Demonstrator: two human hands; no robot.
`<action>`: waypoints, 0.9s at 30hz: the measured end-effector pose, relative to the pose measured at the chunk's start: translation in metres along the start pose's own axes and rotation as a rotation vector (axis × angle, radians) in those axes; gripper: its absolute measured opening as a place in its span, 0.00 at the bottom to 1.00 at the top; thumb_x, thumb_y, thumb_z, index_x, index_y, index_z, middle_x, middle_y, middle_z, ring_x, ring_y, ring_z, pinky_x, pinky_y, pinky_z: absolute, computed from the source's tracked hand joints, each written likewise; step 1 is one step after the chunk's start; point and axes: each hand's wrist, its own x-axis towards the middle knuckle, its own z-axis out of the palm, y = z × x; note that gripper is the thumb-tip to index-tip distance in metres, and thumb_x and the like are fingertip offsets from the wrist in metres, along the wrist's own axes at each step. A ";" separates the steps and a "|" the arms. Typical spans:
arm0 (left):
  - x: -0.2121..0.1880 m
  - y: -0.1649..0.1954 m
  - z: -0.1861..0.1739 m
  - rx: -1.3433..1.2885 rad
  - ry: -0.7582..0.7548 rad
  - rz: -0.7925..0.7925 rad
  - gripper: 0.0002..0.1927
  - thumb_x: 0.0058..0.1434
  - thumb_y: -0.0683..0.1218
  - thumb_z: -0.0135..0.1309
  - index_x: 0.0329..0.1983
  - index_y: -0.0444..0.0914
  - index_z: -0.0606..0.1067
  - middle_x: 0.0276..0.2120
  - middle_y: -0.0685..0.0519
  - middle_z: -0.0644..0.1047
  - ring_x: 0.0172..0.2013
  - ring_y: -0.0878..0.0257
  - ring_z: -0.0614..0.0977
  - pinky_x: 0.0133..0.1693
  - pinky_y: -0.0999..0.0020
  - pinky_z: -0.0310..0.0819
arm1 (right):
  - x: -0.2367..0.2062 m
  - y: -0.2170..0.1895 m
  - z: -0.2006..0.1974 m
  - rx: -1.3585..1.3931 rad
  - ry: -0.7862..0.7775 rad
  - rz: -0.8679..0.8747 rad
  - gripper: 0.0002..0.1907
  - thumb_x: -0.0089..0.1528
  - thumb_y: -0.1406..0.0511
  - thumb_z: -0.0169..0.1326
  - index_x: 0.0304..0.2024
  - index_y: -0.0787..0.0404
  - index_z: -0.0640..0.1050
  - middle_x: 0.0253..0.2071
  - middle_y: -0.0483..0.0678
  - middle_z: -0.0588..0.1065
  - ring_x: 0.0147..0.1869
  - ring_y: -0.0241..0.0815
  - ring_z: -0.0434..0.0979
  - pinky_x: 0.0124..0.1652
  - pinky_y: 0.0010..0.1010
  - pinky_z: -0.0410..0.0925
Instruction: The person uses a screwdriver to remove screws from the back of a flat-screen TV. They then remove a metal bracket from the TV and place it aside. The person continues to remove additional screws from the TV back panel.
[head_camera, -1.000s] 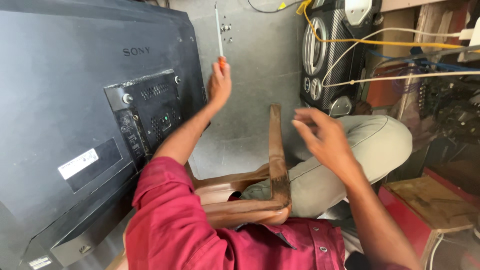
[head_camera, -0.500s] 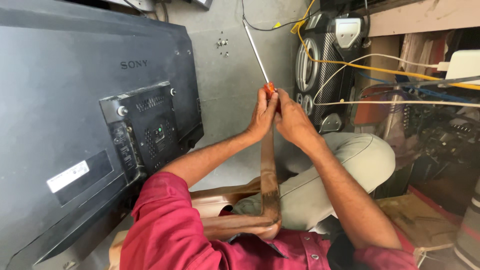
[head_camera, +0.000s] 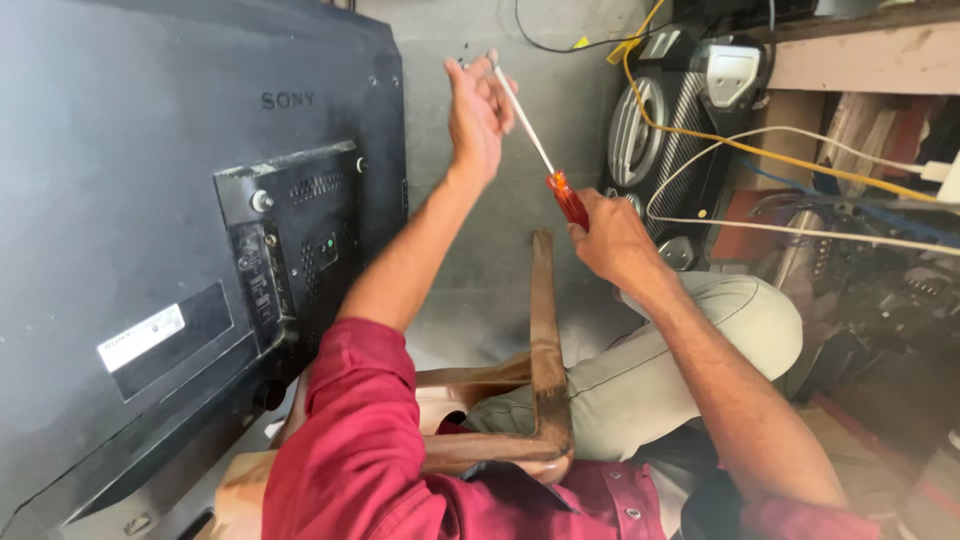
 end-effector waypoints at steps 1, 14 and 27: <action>0.006 0.009 -0.005 -0.018 -0.005 0.002 0.36 0.70 0.69 0.29 0.57 0.37 0.72 0.28 0.53 0.75 0.23 0.68 0.69 0.23 0.72 0.57 | 0.003 0.001 0.001 -0.032 -0.022 -0.025 0.13 0.59 0.70 0.59 0.45 0.68 0.77 0.33 0.68 0.78 0.42 0.68 0.79 0.41 0.51 0.72; 0.023 0.006 -0.059 0.078 0.115 0.018 0.26 0.73 0.62 0.47 0.22 0.43 0.64 0.15 0.60 0.61 0.15 0.70 0.58 0.17 0.72 0.46 | 0.058 0.014 0.045 -0.296 -0.225 -0.027 0.13 0.55 0.68 0.59 0.42 0.68 0.78 0.32 0.67 0.78 0.42 0.66 0.81 0.44 0.50 0.74; 0.052 -0.007 -0.116 -0.086 0.464 -0.084 0.28 0.69 0.63 0.51 0.21 0.46 0.56 0.16 0.61 0.55 0.13 0.69 0.56 0.15 0.71 0.43 | 0.100 0.014 0.060 -0.315 0.070 -0.225 0.13 0.57 0.67 0.59 0.42 0.70 0.78 0.32 0.64 0.78 0.36 0.64 0.81 0.37 0.47 0.74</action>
